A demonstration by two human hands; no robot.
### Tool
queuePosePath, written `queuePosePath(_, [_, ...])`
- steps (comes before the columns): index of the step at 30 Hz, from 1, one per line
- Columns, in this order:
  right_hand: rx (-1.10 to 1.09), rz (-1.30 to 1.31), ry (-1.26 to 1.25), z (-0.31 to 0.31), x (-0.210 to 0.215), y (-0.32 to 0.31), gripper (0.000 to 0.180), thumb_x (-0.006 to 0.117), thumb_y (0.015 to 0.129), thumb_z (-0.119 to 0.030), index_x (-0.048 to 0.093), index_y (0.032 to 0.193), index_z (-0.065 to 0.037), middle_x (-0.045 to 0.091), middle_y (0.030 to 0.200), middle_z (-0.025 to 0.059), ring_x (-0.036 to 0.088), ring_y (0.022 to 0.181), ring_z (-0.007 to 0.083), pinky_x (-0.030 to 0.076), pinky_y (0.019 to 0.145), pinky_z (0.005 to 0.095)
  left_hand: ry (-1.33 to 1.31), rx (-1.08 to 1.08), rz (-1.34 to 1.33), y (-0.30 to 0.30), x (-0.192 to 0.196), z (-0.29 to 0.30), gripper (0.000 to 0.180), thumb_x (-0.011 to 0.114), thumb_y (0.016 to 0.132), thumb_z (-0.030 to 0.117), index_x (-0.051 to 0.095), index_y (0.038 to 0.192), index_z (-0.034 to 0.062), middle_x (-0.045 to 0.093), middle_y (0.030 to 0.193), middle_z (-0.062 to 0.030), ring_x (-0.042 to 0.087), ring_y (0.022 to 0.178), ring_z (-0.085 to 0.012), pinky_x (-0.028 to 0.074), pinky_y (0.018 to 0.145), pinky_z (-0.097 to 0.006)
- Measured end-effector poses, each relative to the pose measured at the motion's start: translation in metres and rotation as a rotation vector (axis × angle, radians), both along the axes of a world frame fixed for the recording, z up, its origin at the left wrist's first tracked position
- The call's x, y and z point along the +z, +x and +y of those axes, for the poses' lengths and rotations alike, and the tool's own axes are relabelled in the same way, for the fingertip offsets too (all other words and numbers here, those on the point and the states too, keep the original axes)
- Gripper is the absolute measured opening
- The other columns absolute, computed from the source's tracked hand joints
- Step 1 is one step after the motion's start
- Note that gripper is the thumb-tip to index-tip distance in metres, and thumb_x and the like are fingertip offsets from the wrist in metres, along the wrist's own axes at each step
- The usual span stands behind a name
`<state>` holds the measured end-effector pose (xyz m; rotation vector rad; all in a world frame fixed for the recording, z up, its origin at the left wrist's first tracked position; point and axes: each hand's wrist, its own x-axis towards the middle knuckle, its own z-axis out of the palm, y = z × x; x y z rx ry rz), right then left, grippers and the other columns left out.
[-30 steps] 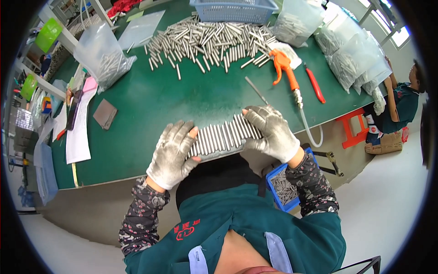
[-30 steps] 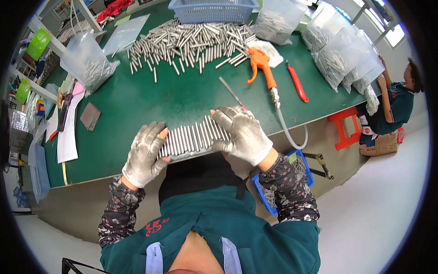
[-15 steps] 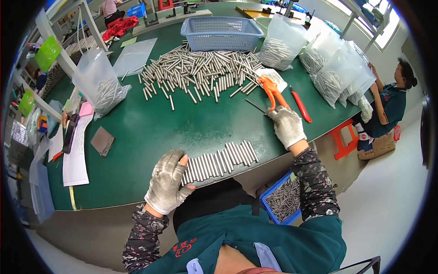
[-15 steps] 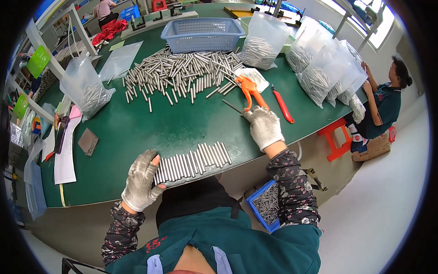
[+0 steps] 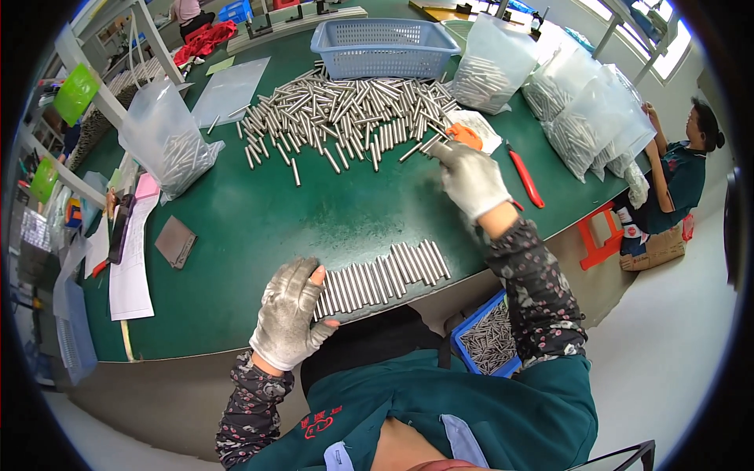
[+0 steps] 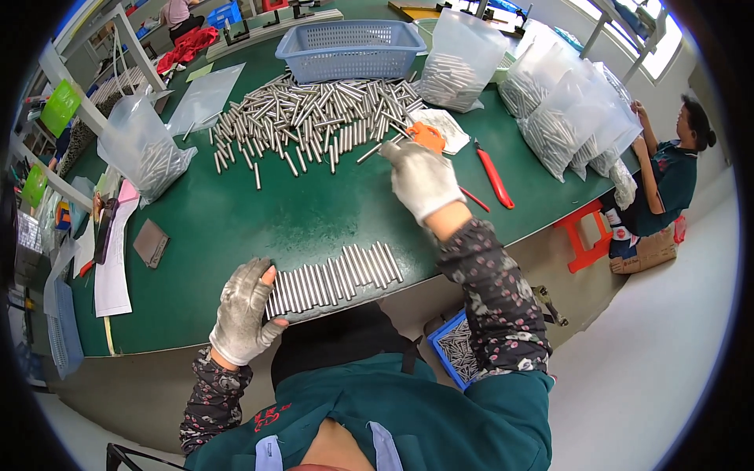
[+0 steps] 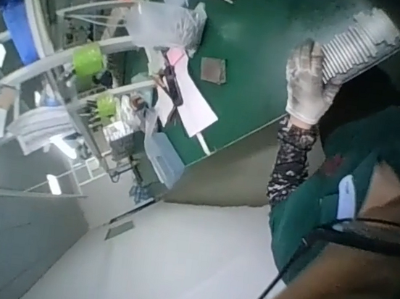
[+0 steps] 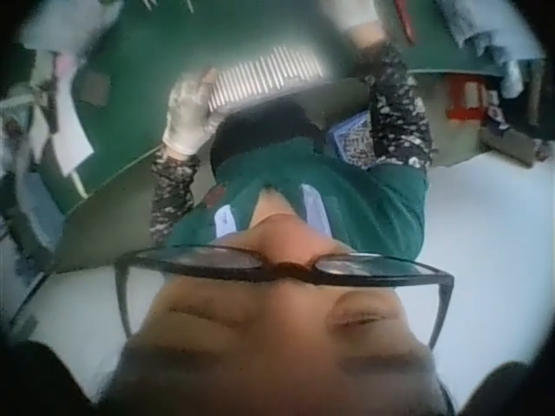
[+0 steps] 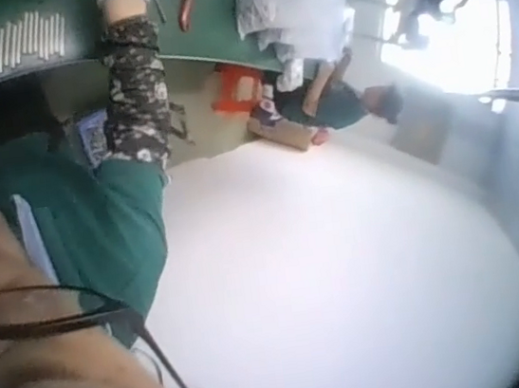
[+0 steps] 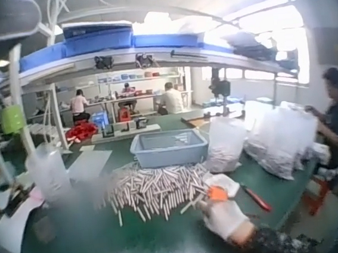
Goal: Sort, clean, and organize small metal tubes using an air gun, pliers, and a sanding block at a factory workbench.
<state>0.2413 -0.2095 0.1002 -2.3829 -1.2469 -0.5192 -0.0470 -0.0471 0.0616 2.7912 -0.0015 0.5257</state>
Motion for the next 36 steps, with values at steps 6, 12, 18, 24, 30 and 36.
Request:
queuePosePath(6, [-0.318, 0.037, -0.742, 0.048, -0.006, 0.048, 0.020, 0.051, 0.083, -0.012, 0.068, 0.094, -0.012, 0.069, 0.094, 0.0117, 0.066, 0.088, 0.0280, 0.052, 0.071, 0.0415, -0.021, -0.022, -0.019, 0.003, -0.001, -0.001, 0.069, 0.057, 0.081, 0.049, 0.042, 0.130, 0.0023, 0.049, 0.124, -0.0196, 0.048, 0.114, -0.0394, 0.036, 0.099, -0.049])
queuePosePath(12, [-0.128, -0.054, -0.602, 0.025, -0.018, 0.057, 0.022, 0.051, 0.081, -0.007, 0.065, 0.097, -0.012, 0.067, 0.087, 0.0132, 0.065, 0.083, 0.0309, 0.050, 0.068, 0.0396, -0.051, -0.026, -0.036, 0.001, 0.000, 0.002, 0.068, 0.059, 0.080, 0.047, 0.043, 0.128, 0.0016, 0.050, 0.122, -0.0201, 0.049, 0.112, -0.0402, 0.038, 0.097, -0.049])
queuePosePath(18, [0.185, -0.068, -0.581, -0.008, -0.002, 0.016, 0.018, 0.052, 0.080, -0.011, 0.064, 0.094, -0.010, 0.064, 0.087, 0.0106, 0.063, 0.084, 0.0282, 0.049, 0.071, 0.0391, -0.043, -0.027, -0.011, 0.001, 0.003, 0.003, 0.068, 0.061, 0.079, 0.046, 0.043, 0.128, 0.0017, 0.050, 0.122, -0.0192, 0.049, 0.112, -0.0401, 0.038, 0.097, -0.049])
queuePosePath(24, [0.110, 0.097, -0.351, -0.020, -0.002, 0.002, 0.013, 0.057, 0.078, -0.015, 0.066, 0.088, -0.009, 0.063, 0.077, 0.0101, 0.061, 0.075, 0.0299, 0.047, 0.066, 0.0418, 0.085, -0.071, -0.031, 0.020, 0.040, 0.005, 0.068, 0.065, 0.073, 0.037, 0.045, 0.128, 0.0027, 0.049, 0.124, -0.0173, 0.048, 0.114, -0.0367, 0.034, 0.100, -0.048])
queuePosePath(30, [-0.141, 0.036, -0.299, -0.008, -0.020, -0.008, 0.012, 0.060, 0.075, -0.015, 0.063, 0.083, -0.007, 0.063, 0.079, 0.0138, 0.062, 0.077, 0.0319, 0.048, 0.068, 0.0421, 0.141, -0.251, -0.115, 0.089, 0.068, 0.003, 0.056, 0.059, 0.083, 0.036, 0.047, 0.127, 0.0025, 0.050, 0.123, -0.0188, 0.049, 0.112, -0.0382, 0.038, 0.097, -0.048])
queuePosePath(36, [-0.224, 0.046, -0.320, -0.012, -0.017, -0.004, 0.011, 0.056, 0.076, -0.009, 0.064, 0.084, -0.008, 0.066, 0.082, 0.0130, 0.065, 0.081, 0.0284, 0.050, 0.070, 0.0396, -0.013, -0.010, 0.216, 0.184, 0.051, -0.013, 0.073, 0.070, 0.071, 0.037, 0.044, 0.129, 0.0000, 0.049, 0.125, -0.0199, 0.048, 0.119, -0.0312, 0.040, 0.099, -0.036])
